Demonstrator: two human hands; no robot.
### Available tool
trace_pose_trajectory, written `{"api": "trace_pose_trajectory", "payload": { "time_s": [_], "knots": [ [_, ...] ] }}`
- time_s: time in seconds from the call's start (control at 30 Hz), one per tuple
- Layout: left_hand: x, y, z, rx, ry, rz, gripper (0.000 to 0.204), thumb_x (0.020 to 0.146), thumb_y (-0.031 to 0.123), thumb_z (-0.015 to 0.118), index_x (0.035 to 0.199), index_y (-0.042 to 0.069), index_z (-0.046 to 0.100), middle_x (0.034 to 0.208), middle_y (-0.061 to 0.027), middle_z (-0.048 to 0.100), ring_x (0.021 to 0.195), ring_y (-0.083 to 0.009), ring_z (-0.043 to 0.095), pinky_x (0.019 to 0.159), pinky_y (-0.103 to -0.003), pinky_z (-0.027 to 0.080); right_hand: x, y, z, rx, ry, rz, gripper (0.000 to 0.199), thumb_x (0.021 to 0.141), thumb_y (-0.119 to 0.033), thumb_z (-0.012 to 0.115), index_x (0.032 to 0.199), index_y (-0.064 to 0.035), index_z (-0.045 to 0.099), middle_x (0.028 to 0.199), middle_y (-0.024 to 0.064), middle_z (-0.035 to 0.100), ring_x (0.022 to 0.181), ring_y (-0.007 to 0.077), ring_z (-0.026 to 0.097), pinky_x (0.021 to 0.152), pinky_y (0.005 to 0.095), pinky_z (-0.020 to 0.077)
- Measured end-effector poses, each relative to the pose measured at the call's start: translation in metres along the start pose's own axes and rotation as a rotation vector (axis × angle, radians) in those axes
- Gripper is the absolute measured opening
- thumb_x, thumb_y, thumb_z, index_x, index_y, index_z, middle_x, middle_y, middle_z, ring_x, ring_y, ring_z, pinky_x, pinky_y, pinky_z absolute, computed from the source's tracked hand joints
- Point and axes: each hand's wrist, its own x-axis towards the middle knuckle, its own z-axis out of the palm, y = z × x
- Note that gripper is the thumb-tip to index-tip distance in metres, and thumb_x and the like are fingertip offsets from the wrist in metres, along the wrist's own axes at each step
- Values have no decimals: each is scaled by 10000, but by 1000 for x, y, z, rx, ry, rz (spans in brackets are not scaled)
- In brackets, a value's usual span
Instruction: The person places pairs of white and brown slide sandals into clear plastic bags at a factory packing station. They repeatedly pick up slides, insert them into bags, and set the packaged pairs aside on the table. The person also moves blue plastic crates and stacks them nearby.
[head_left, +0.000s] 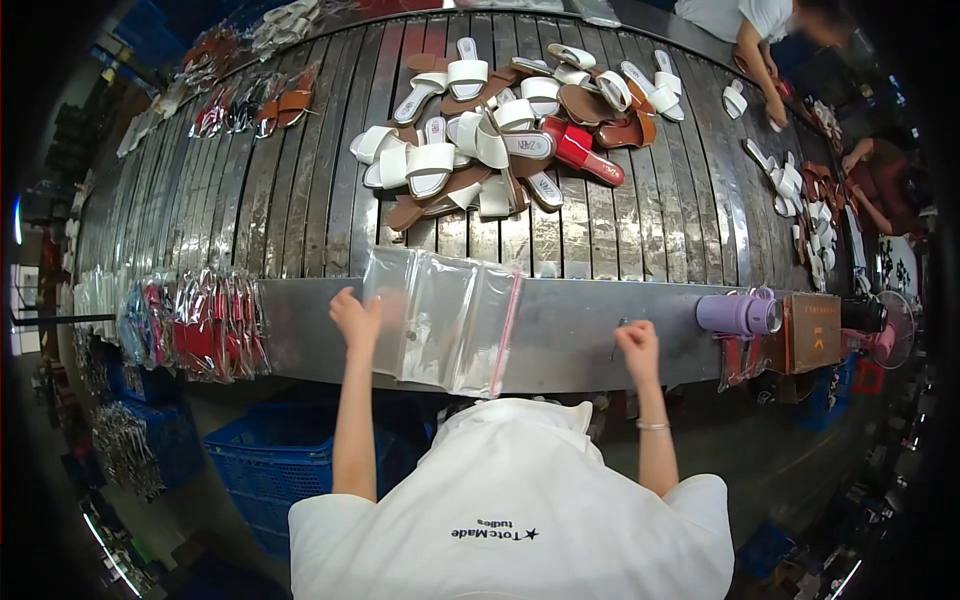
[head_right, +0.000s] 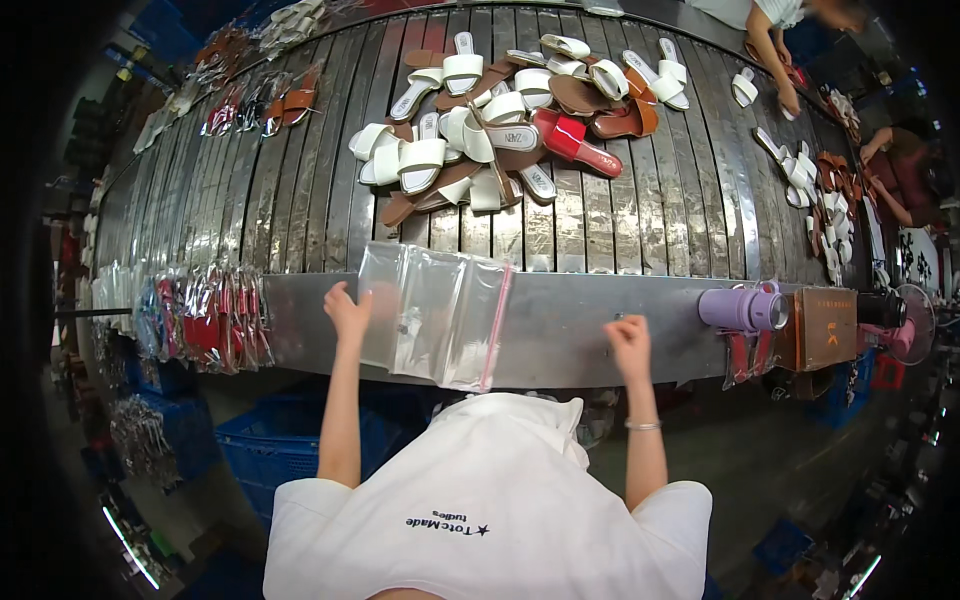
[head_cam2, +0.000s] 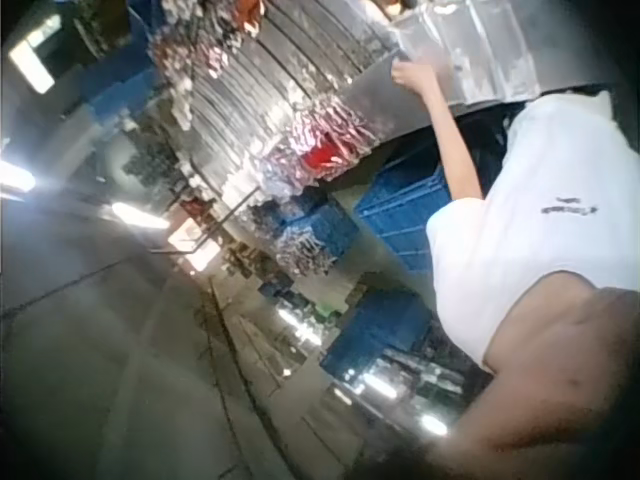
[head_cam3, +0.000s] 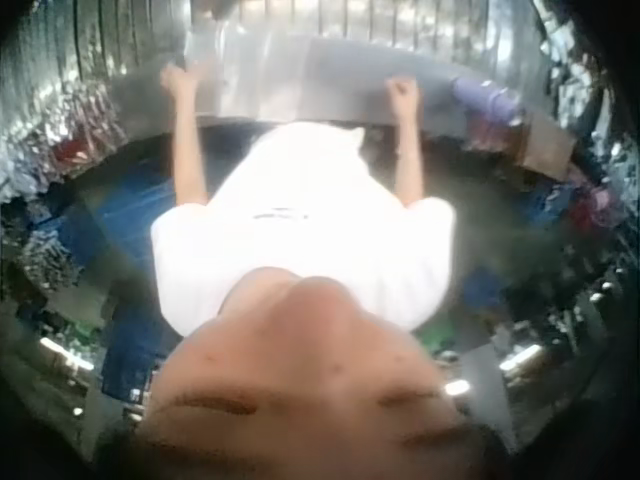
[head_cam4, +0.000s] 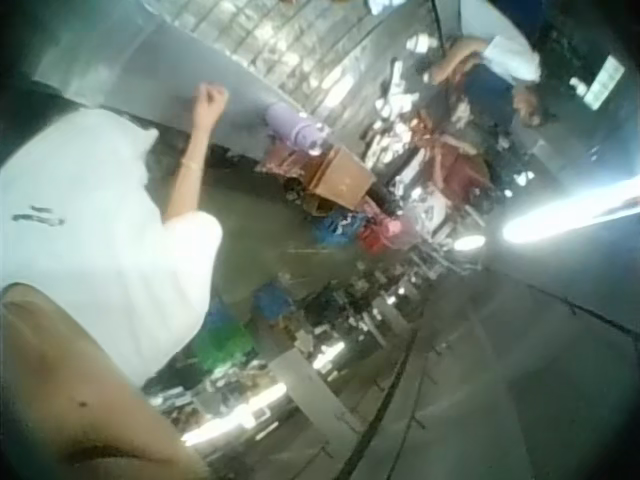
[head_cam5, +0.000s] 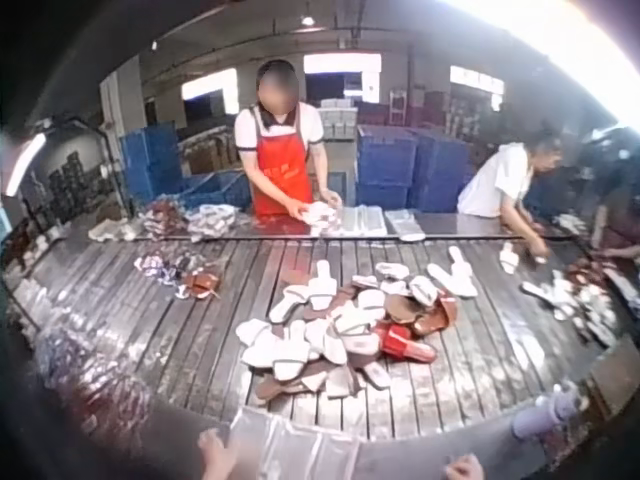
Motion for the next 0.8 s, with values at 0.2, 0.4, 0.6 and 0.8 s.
{"api": "trace_pose_trajectory", "payload": {
  "time_s": [0.2,0.4,0.6,0.8],
  "knots": [
    [3,-23,21,96,-358,-189,641,611,354,767,1021,-57,494,1029,-255,561,973,-414,549,849,-461,454,19,114,-71,-558,41,116,138,667,-126,715,674,3,666,788,125,586,829,260,575,764,358,461],
    [-3,-21,26,74,-345,-126,432,707,294,676,944,-37,534,975,-278,592,943,-431,571,814,-470,463,37,125,-74,-388,163,261,161,694,-152,722,679,-1,667,790,121,608,767,235,597,723,337,479],
    [-13,-77,-13,-13,-268,-299,428,752,296,638,990,-43,530,892,-270,626,853,-429,608,745,-489,482,59,123,-88,-479,156,295,239,726,-246,719,818,-27,699,869,129,669,794,243,636,747,355,490],
    [8,-110,-46,34,-175,-454,430,743,318,645,1018,3,544,899,-235,641,865,-378,629,748,-478,496,43,85,-78,-727,109,241,269,726,-212,718,877,2,652,835,144,667,798,288,636,733,381,496]
  ]
}}
